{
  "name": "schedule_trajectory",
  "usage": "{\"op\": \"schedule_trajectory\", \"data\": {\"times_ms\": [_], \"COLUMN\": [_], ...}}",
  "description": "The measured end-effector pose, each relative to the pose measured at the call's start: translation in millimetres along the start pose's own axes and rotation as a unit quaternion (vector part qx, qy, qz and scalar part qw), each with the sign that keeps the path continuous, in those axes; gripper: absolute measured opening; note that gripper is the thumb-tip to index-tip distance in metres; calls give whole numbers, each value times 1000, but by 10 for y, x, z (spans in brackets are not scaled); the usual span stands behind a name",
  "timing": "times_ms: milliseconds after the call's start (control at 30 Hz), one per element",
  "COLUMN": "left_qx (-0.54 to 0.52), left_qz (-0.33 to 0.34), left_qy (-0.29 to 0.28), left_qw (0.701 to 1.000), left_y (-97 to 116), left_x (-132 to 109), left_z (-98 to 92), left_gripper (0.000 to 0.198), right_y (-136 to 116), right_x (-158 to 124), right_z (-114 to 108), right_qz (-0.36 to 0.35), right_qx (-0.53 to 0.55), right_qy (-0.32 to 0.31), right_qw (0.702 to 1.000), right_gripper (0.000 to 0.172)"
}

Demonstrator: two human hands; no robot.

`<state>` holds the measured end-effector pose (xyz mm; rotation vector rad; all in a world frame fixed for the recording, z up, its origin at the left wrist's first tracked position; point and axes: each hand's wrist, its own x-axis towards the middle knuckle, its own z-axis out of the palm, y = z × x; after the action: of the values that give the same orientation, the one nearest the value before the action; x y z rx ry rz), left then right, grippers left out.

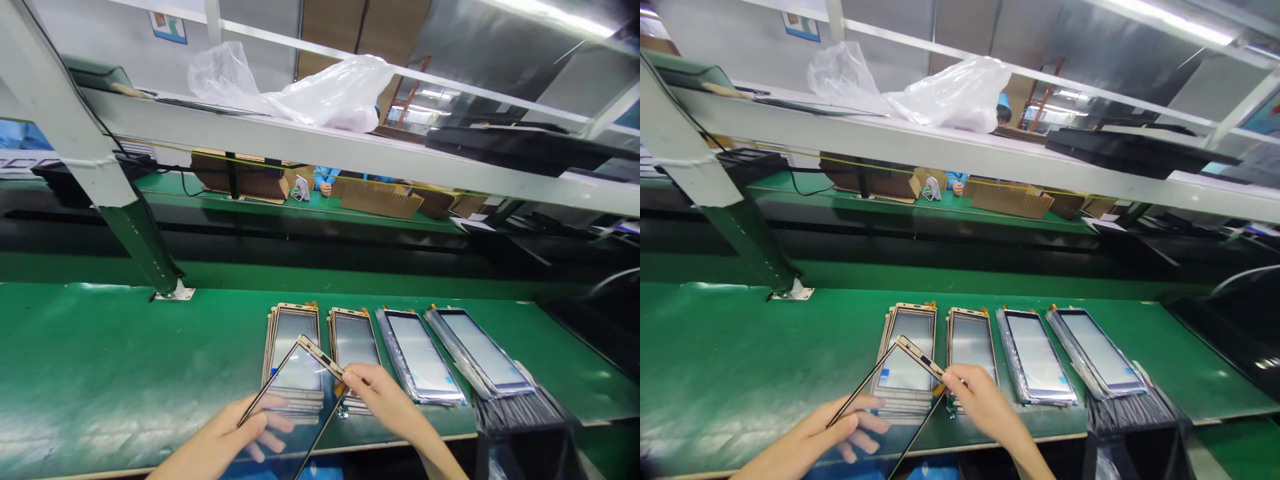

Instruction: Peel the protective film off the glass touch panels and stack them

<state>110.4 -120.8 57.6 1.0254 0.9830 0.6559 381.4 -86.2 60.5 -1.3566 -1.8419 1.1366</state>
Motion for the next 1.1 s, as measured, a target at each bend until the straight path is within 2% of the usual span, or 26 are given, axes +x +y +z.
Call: {"op": "schedule_trajectory", "data": {"times_ms": [133, 233, 300, 633, 700, 800, 967, 1067, 1100], "left_qx": [90, 139, 167, 182, 163, 117, 40, 28, 31], "left_qz": [-22, -32, -36, -51, -62, -73, -72, -68, -68], "left_qy": [-30, -60, -63, -81, -78, -89, -188, -206, -204], "left_qw": [995, 988, 983, 979, 982, 986, 979, 976, 976], "left_y": [130, 211, 260, 363, 368, 345, 191, 110, 96], "left_x": [-55, -79, -99, -141, -137, -121, -17, 63, 85], "left_z": [-51, -41, -22, -5, 0, -15, -145, -227, -244], "left_gripper": [27, 30, 32, 30, 30, 27, 33, 40, 40], "right_y": [-309, -519, -589, -610, -581, -503, -372, -335, -332], "right_x": [126, 225, 265, 251, 250, 235, 138, 66, 36], "right_z": [-66, -68, -66, -114, -97, -49, -10, -27, -31], "right_qz": [-114, -210, -250, -282, -309, -379, -445, -462, -461], "right_qx": [-97, -148, -189, -271, -293, -306, -268, -283, -280], "right_qy": [24, -18, -41, -77, -49, 29, 120, 153, 154], "right_qw": [988, 966, 949, 917, 904, 873, 846, 826, 828], "right_gripper": [17, 17, 16, 18, 19, 19, 19, 20, 19]}}
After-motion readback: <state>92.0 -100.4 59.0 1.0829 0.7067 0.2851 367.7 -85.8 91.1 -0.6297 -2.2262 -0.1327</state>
